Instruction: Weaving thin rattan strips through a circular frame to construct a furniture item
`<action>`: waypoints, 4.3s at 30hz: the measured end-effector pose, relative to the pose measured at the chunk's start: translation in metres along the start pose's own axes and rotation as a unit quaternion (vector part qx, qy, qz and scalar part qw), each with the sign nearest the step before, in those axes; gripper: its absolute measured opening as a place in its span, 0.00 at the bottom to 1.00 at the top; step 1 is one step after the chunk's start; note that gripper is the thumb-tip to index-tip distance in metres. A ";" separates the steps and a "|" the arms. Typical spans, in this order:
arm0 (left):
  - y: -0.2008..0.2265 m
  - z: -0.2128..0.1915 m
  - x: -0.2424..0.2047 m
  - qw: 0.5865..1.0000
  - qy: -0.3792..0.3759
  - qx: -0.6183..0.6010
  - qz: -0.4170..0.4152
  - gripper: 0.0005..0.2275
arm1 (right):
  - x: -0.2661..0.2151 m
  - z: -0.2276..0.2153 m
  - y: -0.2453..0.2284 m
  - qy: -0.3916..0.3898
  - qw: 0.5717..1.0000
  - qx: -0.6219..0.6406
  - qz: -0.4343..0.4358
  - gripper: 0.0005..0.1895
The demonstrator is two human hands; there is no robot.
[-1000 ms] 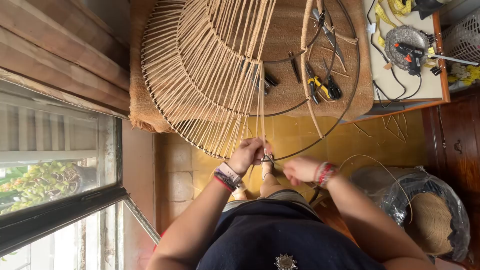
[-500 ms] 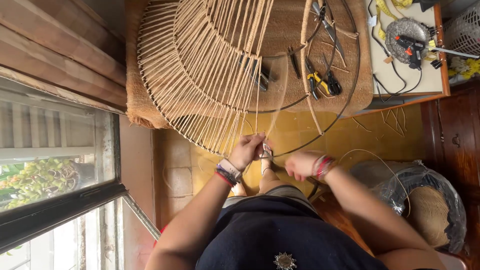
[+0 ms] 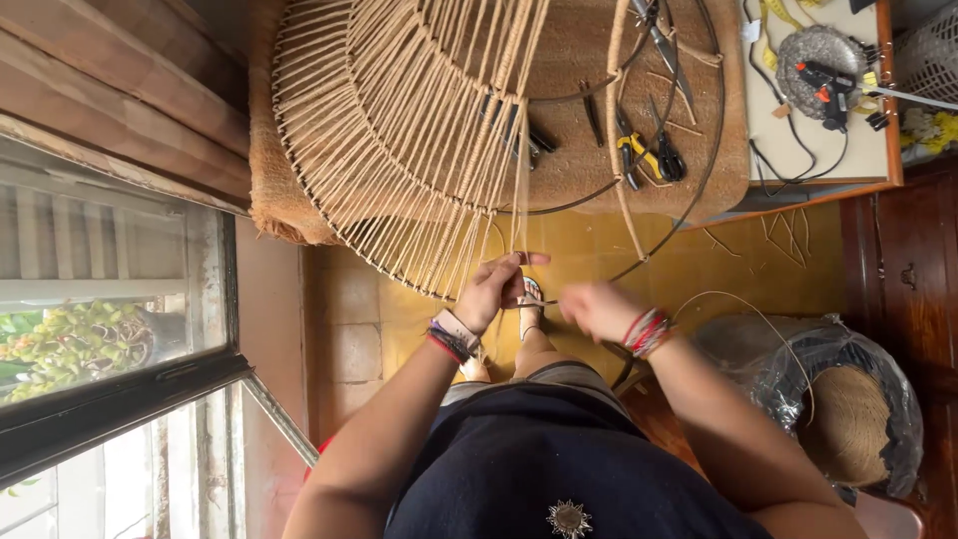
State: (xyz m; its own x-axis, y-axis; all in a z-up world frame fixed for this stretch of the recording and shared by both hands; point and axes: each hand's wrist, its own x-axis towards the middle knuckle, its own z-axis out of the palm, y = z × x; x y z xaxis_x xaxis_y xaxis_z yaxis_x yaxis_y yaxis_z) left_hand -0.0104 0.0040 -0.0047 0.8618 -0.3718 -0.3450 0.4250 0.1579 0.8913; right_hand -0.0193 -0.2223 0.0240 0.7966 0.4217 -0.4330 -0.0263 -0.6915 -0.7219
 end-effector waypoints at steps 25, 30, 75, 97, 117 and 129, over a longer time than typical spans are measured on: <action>-0.135 0.023 0.125 0.887 0.443 -0.127 0.043 0.10 | 0.068 -0.053 -0.023 0.055 0.992 0.077 -0.084 0.20; -0.168 0.029 0.147 0.865 0.485 -0.114 -0.065 0.13 | 0.068 -0.043 0.067 0.013 0.938 -0.346 -0.004 0.08; -0.146 -0.013 -0.002 0.963 0.099 -0.184 -0.168 0.29 | 0.036 0.127 0.125 -0.257 0.947 -0.164 0.098 0.18; -0.121 -0.024 -0.002 0.912 0.107 0.350 -0.185 0.30 | 0.081 0.014 0.006 0.020 0.827 0.553 0.093 0.09; -0.120 -0.015 -0.021 0.977 0.134 0.159 -0.045 0.22 | 0.081 -0.089 -0.027 0.364 0.821 0.291 -0.330 0.19; -0.097 -0.013 -0.017 0.977 0.081 0.019 -0.194 0.20 | 0.072 0.036 0.034 -0.191 0.942 0.269 0.066 0.15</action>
State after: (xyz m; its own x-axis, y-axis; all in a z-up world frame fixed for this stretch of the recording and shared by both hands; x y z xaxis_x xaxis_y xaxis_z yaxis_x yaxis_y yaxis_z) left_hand -0.0622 0.0071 -0.0891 0.6712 -0.2462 -0.6992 0.7211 -0.0015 0.6928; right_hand 0.0156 -0.1946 -0.0510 0.4927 0.6044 -0.6261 -0.4932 -0.3987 -0.7731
